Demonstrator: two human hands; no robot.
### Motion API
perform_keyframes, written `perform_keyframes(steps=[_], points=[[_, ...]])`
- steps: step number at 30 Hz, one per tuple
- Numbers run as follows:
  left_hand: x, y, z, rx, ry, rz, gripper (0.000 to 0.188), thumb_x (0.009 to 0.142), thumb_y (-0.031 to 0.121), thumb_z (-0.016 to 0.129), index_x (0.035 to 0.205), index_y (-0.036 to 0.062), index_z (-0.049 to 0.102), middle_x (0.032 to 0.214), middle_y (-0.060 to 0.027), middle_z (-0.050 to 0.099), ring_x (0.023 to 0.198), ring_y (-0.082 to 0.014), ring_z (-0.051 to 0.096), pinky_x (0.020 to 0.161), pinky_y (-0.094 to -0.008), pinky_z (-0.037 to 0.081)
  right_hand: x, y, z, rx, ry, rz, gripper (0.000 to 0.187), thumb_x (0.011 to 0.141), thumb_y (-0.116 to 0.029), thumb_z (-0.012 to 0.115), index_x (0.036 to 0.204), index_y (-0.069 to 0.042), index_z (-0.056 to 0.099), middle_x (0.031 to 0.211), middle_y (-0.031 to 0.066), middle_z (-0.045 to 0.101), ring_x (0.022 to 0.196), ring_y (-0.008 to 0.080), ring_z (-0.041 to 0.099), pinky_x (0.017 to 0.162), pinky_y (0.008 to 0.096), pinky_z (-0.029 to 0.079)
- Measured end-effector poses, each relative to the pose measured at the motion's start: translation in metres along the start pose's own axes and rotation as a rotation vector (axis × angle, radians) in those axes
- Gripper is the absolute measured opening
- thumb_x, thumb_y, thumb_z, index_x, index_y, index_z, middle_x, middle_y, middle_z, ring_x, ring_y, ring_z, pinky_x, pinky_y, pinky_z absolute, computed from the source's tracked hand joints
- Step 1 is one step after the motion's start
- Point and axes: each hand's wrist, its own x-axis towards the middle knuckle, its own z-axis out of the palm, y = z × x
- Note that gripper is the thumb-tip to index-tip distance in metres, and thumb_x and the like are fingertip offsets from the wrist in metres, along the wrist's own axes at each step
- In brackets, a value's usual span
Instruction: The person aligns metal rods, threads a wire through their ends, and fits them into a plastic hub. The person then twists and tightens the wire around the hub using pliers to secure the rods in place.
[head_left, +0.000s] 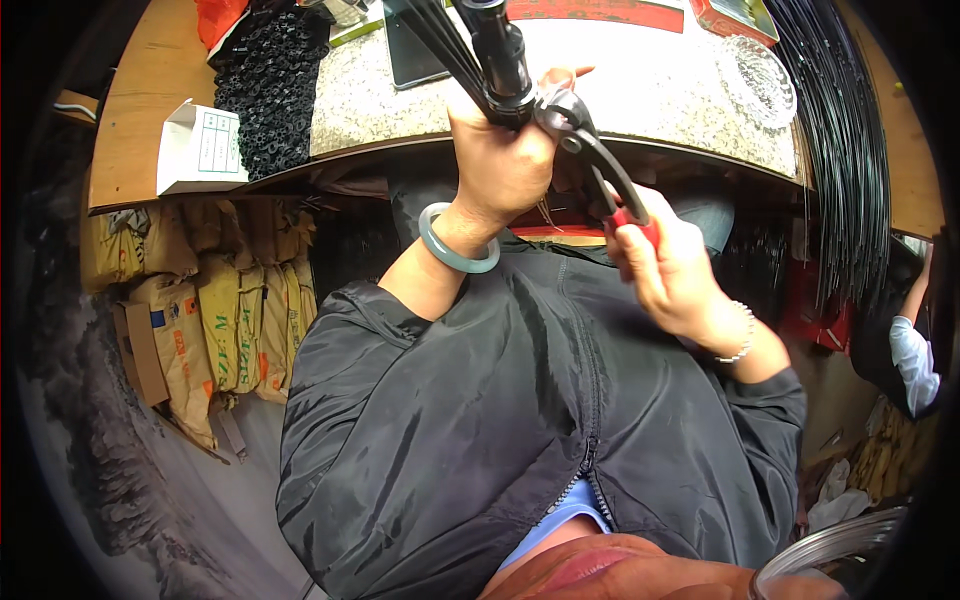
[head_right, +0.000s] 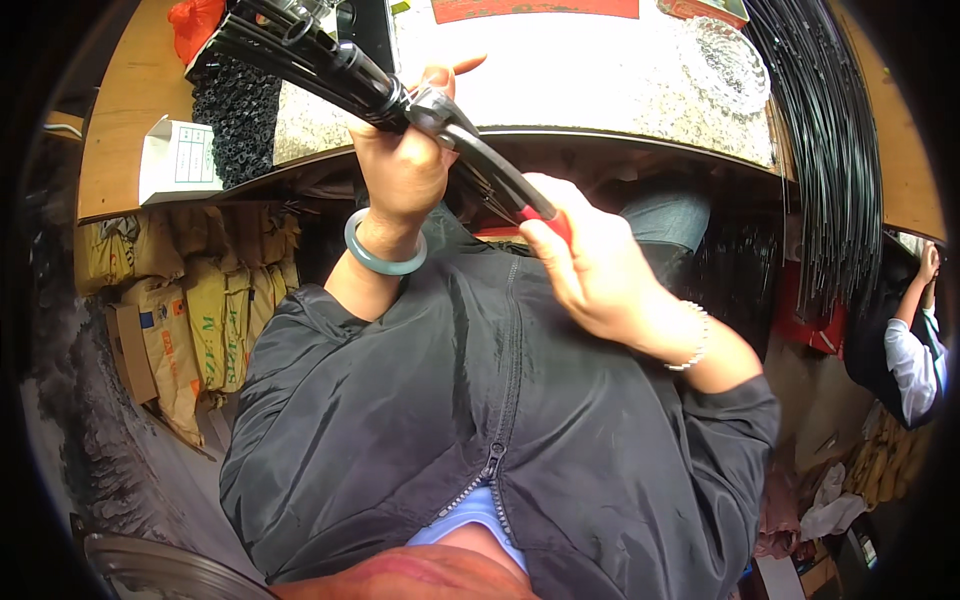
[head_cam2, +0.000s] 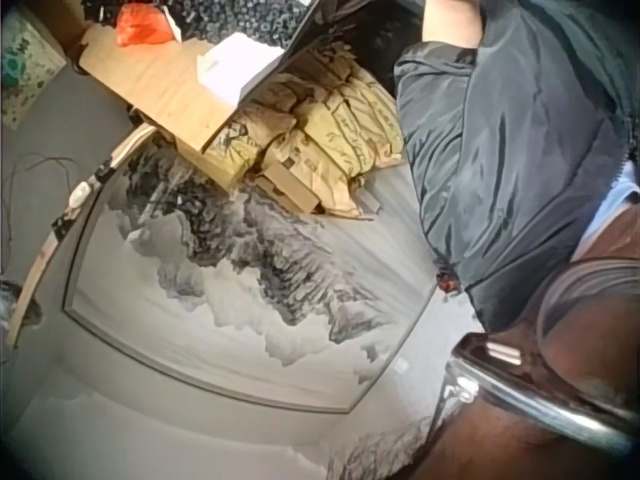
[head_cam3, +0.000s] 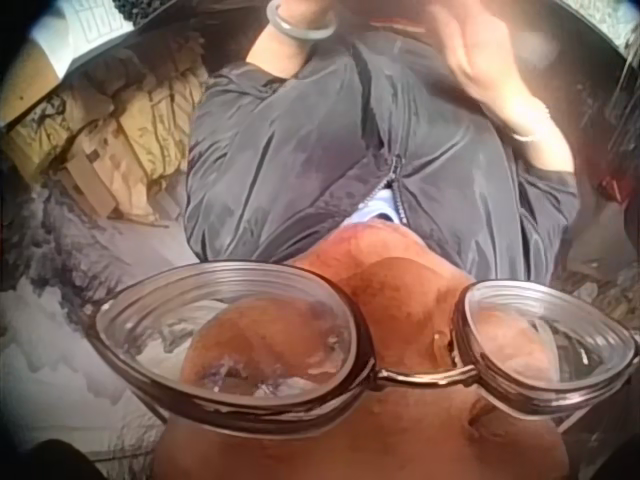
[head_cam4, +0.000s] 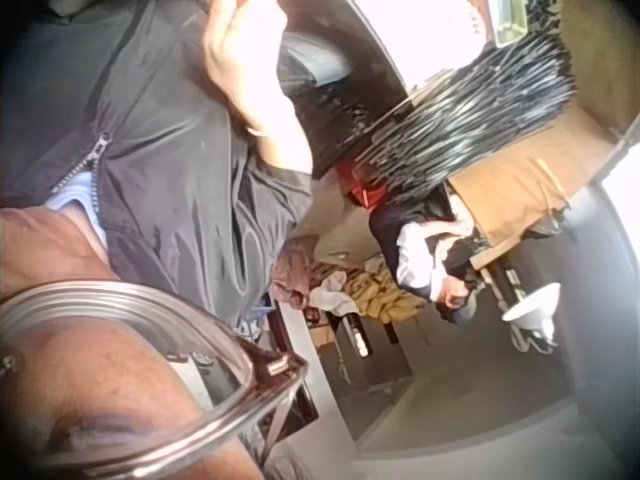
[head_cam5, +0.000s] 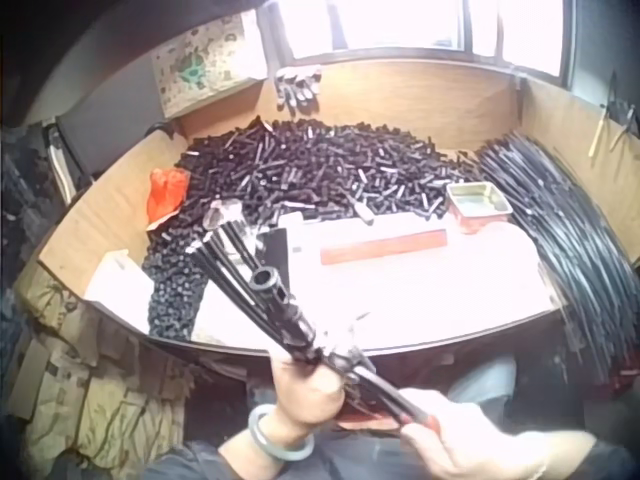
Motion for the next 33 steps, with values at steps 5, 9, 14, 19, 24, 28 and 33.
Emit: perform_keyframes(steps=[5, 9, 14, 19, 24, 28, 33], points=[[0.005, -0.007, 0.006, 0.069, 0.095, 0.062, 0.032, 0.093, 0.014, 0.054, 0.063, 0.0007, 0.056, 0.047, 0.002, 0.044, 0.038, -0.004, 0.038, 0.047, -0.0216, 0.042, 0.003, 0.03, 0.041, 0.036, 0.289, -0.217, 0.025, 0.086, -0.011, 0.063, 0.101, -0.001, 0.045, 0.095, 0.0169, 0.053, 0.076, 0.0249, 0.062, 0.065, 0.0303, 0.048], [0.009, 0.009, 0.002, 0.124, 0.136, -0.044, 0.031, 0.092, 0.015, 0.056, 0.066, -0.0003, 0.058, 0.047, 0.001, 0.046, 0.038, -0.0045, 0.04, 0.046, -0.0212, 0.042, 0.008, 0.029, 0.026, 0.197, 0.198, -0.205, 0.02, 0.079, -0.004, 0.067, 0.078, -0.002, 0.047, 0.094, 0.0104, 0.044, 0.081, 0.0182, 0.043, 0.071, 0.0254, 0.039], [0.005, -0.003, 0.001, 0.236, 0.017, 0.221, 0.019, 0.089, 0.007, 0.06, 0.071, -0.0004, 0.061, 0.052, 0.0013, 0.05, 0.043, -0.0038, 0.044, 0.042, -0.0198, 0.04, 0.034, 0.001, -0.003, -0.058, 0.365, -0.482, 0.036, 0.075, -0.004, 0.074, 0.107, 0.003, 0.058, 0.097, 0.0058, 0.052, 0.081, 0.0109, 0.047, 0.074, 0.0226, 0.041], [-0.002, -0.005, 0.013, 0.086, 0.034, 0.195, 0.014, 0.087, 0.005, 0.062, 0.074, -0.0014, 0.061, 0.063, 0.0, 0.056, 0.052, -0.0044, 0.049, 0.05, -0.0209, 0.043, 0.059, -0.045, -0.005, -0.332, 0.437, -0.55, 0.039, 0.065, -0.011, 0.082, 0.1, -0.002, 0.067, 0.102, 0.0121, 0.06, 0.093, 0.0219, 0.057, 0.082, 0.0318, 0.044], [0.0, -0.001, 0.003, 0.382, -0.109, 0.43, 0.004, 0.086, -0.001, 0.057, 0.084, -0.004, 0.06, 0.068, -0.0036, 0.058, 0.057, -0.0071, 0.054, 0.048, -0.0217, 0.041, 0.059, -0.036, -0.013, -0.349, 0.377, -0.612, 0.018, 0.07, -0.001, 0.075, 0.087, -0.002, 0.069, 0.087, 0.0087, 0.066, 0.082, 0.0212, 0.058, 0.075, 0.0299, 0.045], [0.007, 0.008, -0.013, 0.192, 0.107, 0.01, 0.011, 0.088, 0.006, 0.06, 0.082, -0.0025, 0.063, 0.05, 0.0023, 0.047, 0.039, -0.0044, 0.042, 0.039, -0.0188, 0.031, 0.036, -0.034, -0.042, -0.692, 0.315, -0.427, 0.024, 0.069, -0.001, 0.074, 0.092, -0.003, 0.067, 0.082, 0.0096, 0.061, 0.08, 0.0234, 0.057, 0.071, 0.0306, 0.046], [0.009, 0.004, -0.014, 0.222, 0.081, 0.031, 0.015, 0.09, 0.009, 0.059, 0.088, -0.0043, 0.065, 0.05, 0.0018, 0.047, 0.039, -0.0047, 0.04, 0.036, -0.0196, 0.03, 0.025, -0.039, -0.046, -0.989, 0.365, -0.522, 0.026, 0.068, -0.015, 0.075, 0.091, -0.01, 0.066, 0.089, 0.0054, 0.057, 0.074, 0.0197, 0.059, 0.063, 0.0303, 0.049]])
